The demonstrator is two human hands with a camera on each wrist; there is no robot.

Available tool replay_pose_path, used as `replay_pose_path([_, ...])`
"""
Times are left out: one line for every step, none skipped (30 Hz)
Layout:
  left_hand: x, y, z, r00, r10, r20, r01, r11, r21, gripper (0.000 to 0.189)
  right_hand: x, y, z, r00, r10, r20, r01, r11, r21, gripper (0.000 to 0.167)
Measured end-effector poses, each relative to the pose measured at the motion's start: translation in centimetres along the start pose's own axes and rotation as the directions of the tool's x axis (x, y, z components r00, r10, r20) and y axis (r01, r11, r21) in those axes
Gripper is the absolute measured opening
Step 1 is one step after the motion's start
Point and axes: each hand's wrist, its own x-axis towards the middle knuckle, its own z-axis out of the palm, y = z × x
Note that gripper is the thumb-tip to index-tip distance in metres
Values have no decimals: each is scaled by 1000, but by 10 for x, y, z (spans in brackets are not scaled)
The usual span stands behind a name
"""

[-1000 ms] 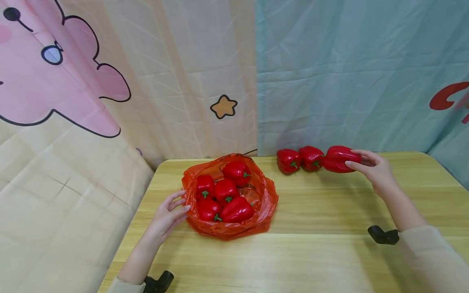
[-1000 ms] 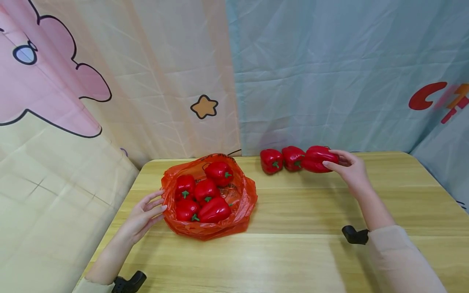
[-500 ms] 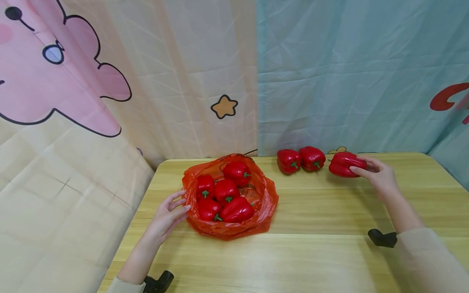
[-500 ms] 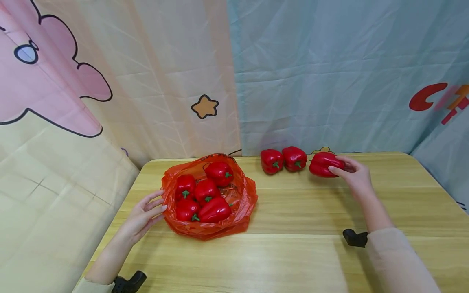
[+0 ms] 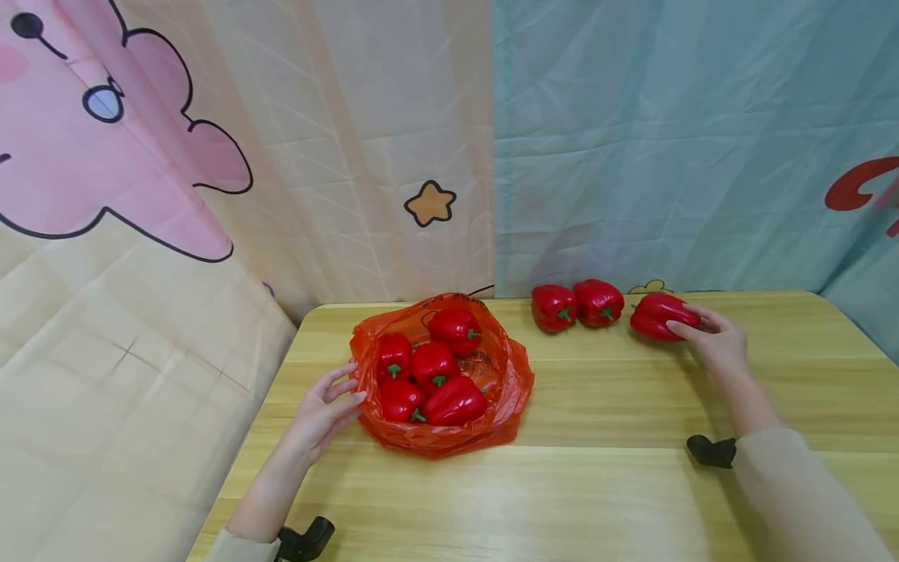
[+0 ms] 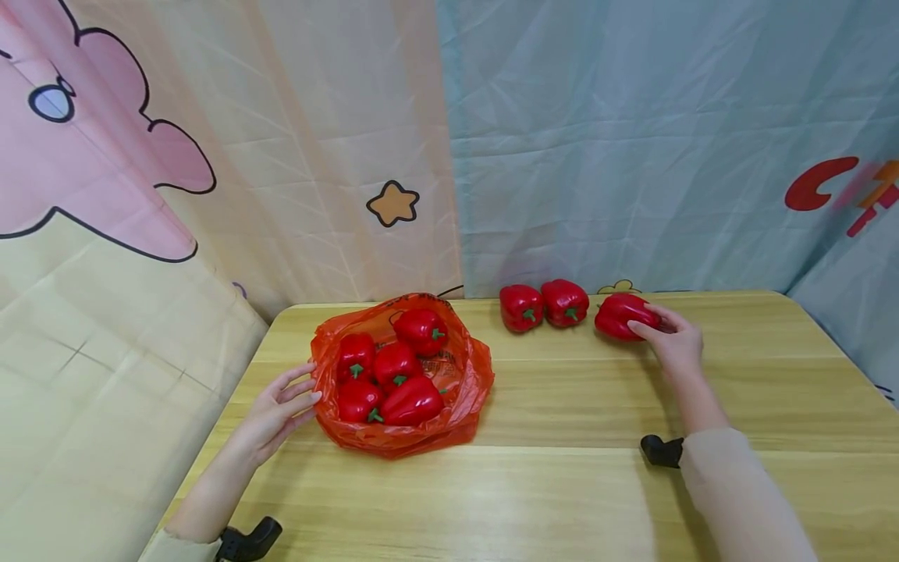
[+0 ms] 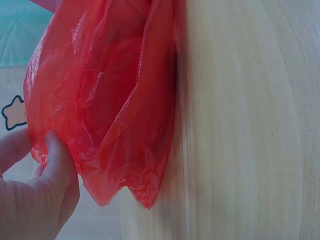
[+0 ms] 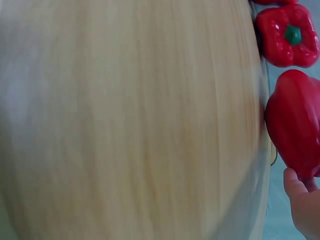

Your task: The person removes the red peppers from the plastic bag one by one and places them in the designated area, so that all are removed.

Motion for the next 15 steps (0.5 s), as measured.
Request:
replay_pose_path([0,0,0,1000,-1,-1,1,1000,-1,56,1,1,2,1000,7,-15,-6,1000,16,49])
replay_pose_path([0,0,0,1000,-3,-3,3,1000,-1,56,2,1,4,999,14,-31,-13,999,30,50])
replay_pose_path([0,0,0,1000,-4,-4,4,1000,-1,56,3,2,5,999,25,-47,-23,999,36,51])
replay_pose_path([0,1,0,1000,-4,-5,4,1000,0,56,4,2,7,997,34,-63,-31,999,44,52])
replay_pose_path([0,1,0,1000,-4,-6,4,1000,0,56,5,2,9,996,41,-77,-37,998,54,54])
replay_pose_path([0,1,0,1000,-4,-7,4,1000,0,56,5,2,11,995,49,-92,-44,997,62,55])
replay_pose_path([0,1,1,1000,-4,-8,4,1000,0,56,6,2,13,993,60,-105,-53,996,67,56])
replay_pose_path([0,1,0,1000,-4,-9,4,1000,1,56,7,2,15,991,68,-117,-61,996,67,58])
replay_pose_path([0,1,0,1000,-4,-9,4,1000,2,56,7,1,16,989,74,-128,-66,996,66,58])
replay_pose_path([0,1,0,1000,-3,-9,3,1000,2,56,7,1,18,987,78,-139,-69,995,67,59])
replay_pose_path([0,0,0,1000,-4,-9,4,1000,3,56,7,0,19,985,85,-148,-76,995,67,59])
replay_pose_path([0,0,0,1000,-3,-8,3,1000,3,56,8,-1,21,984,90,-156,-80,995,66,60])
replay_pose_path([0,0,0,1000,-2,-7,2,1000,3,56,8,-1,22,982,90,-163,-80,995,65,60])
replay_pose_path([-1,0,0,1000,-1,-6,1,1000,3,56,8,-2,24,982,88,-167,-77,994,71,59])
replay_pose_path([-1,0,0,1000,0,-5,0,1000,1,56,9,-3,25,982,85,-170,-73,995,74,59])
